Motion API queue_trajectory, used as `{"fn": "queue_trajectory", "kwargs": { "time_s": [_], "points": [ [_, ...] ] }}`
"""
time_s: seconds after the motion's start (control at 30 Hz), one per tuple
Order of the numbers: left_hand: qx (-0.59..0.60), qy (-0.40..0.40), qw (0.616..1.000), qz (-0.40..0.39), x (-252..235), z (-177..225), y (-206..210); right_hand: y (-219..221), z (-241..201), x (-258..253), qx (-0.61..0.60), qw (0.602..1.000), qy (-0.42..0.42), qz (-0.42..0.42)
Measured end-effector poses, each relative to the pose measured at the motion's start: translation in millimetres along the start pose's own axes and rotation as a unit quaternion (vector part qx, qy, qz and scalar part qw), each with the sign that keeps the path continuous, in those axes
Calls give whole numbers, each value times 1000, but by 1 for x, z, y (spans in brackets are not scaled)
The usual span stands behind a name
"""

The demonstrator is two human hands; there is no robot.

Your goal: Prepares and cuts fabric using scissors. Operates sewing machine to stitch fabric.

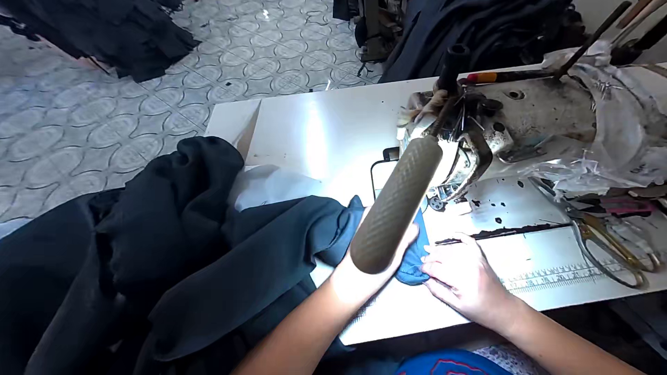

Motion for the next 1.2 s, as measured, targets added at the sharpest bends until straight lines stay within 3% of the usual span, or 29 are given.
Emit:
{"fn": "queue_trajectory", "kwargs": {
  "time_s": [0.07, 0.13, 0.27, 0.67, 0.83, 0.97, 1.13, 1.2],
  "points": [
    [54, 86, 995, -8, 6, 5, -5, -2, 0, -1, 16, 1000, -18, -1],
    [61, 105, 992, -23, 11, 2, -10, -4, 0, 0, 23, 999, -26, -7],
    [81, 101, 990, -55, 11, -3, -17, -5, 2, -6, 22, 999, -43, -8],
    [-5, 16, 1000, -4, 0, -8, 1, 0, 15, -14, -8, 997, -80, -17],
    [-18, 31, 999, -9, -2, 4, -6, -5, 15, -10, -87, 994, -58, 1],
    [-1, 52, 998, -31, -1, 0, -7, -2, 14, -7, -121, 992, -12, -29],
    [11, 87, 996, -19, 2, 1, -6, -6, 13, -6, -83, 996, -12, -24],
    [23, 78, 996, -48, 2, 6, -11, -8, 12, -5, -70, 997, -9, -17]
  ]
}}
Point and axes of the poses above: each hand's wrist, its own x-axis away from the middle knuckle, its own y-axis out of the palm, z = x × y, the point moved 3 cm from there along -x, towards the middle knuckle, and after that the axes turned 7 degrees about -z, right-handed, at the moved point
